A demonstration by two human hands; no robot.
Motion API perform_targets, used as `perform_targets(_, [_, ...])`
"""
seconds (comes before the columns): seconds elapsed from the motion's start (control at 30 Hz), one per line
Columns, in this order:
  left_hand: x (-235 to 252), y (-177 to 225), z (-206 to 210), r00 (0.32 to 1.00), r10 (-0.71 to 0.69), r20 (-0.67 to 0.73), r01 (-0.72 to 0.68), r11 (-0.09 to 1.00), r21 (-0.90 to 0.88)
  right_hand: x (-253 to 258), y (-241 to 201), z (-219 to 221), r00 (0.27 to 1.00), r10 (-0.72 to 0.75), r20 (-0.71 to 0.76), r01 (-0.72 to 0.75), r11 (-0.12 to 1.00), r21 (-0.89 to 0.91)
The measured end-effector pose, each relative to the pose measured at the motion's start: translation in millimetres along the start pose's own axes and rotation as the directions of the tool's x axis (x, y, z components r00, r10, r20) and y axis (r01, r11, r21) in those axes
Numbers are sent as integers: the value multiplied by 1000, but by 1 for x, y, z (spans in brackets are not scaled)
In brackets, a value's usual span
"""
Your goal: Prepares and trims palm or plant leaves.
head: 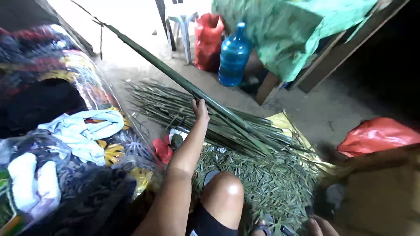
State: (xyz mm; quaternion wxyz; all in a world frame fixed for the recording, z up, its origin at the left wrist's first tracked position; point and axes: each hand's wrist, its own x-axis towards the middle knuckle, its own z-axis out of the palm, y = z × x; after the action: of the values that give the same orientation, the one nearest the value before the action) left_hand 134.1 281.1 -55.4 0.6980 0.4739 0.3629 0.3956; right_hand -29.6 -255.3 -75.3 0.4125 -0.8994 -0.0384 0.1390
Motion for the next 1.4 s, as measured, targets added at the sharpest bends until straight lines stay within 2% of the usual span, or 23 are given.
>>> perform_targets(0.1, [-28, 43, 8, 966, 190, 174, -180, 981, -71, -7, 0, 0, 1000, -17, -18, 17, 1000, 1])
perform_targets(0.23, [-70, 84, 14, 882, 272, 385, -279, 960, -39, -16, -6, 2, 997, -21, -70, 22, 1000, 22])
perform_targets(0.33, [-94, 94, 20, 770, 304, 561, -371, 928, 6, -15, -6, 4, 990, -8, -137, 23, 994, 105])
perform_targets(0.43, [-141, 103, 29, 685, 266, 679, -455, 884, 113, -14, -18, 4, 982, 77, -173, -22, 953, 303])
perform_targets(0.5, [-174, 104, 33, 614, 222, 757, -524, 832, 180, -17, -28, 8, 981, 127, -144, -50, 894, 445])
perform_targets(0.6, [-215, 94, 38, 494, 163, 854, -585, 789, 187, -19, -43, 16, 984, 117, -131, -19, 812, 584])
perform_targets(0.7, [-258, 79, 35, 391, 68, 918, -546, 820, 172, -20, -84, 22, 977, 68, -201, 102, 681, 726])
perform_targets(0.8, [-299, 65, 32, 258, -4, 966, -510, 848, 140, -8, -118, 25, 972, -13, -236, 206, 537, 818])
perform_targets(0.9, [-314, 63, 29, 141, -14, 990, -529, 844, 88, 3, -122, 36, 971, 8, -239, 198, 535, 821])
perform_targets(0.93, [-313, 66, 30, 131, -10, 991, -540, 838, 80, 4, -119, 37, 970, 18, -243, 193, 554, 810])
perform_targets(1.0, [-302, 78, 32, 156, 25, 987, -568, 820, 69, 2, -111, 36, 960, 62, -272, 175, 624, 762])
perform_targets(1.1, [-261, 116, 35, 219, 204, 954, -716, 698, 15, 3, -94, 29, 930, 179, -321, 100, 716, 691])
perform_targets(1.2, [-218, 176, 30, 273, 387, 881, -818, 575, 1, 10, -99, 23, 908, 246, -339, 67, 713, 698])
perform_targets(1.23, [-209, 197, 26, 272, 435, 858, -837, 548, -13, 15, -109, 20, 905, 233, -355, 90, 711, 698])
perform_targets(1.33, [-193, 246, 8, 170, 588, 791, -886, 442, -138, 47, -138, 17, 885, 104, -453, 292, 634, 716])
perform_targets(1.4, [-188, 265, -7, 125, 662, 739, -914, 367, -174, 62, -158, 13, 865, 10, -502, 387, 624, 679])
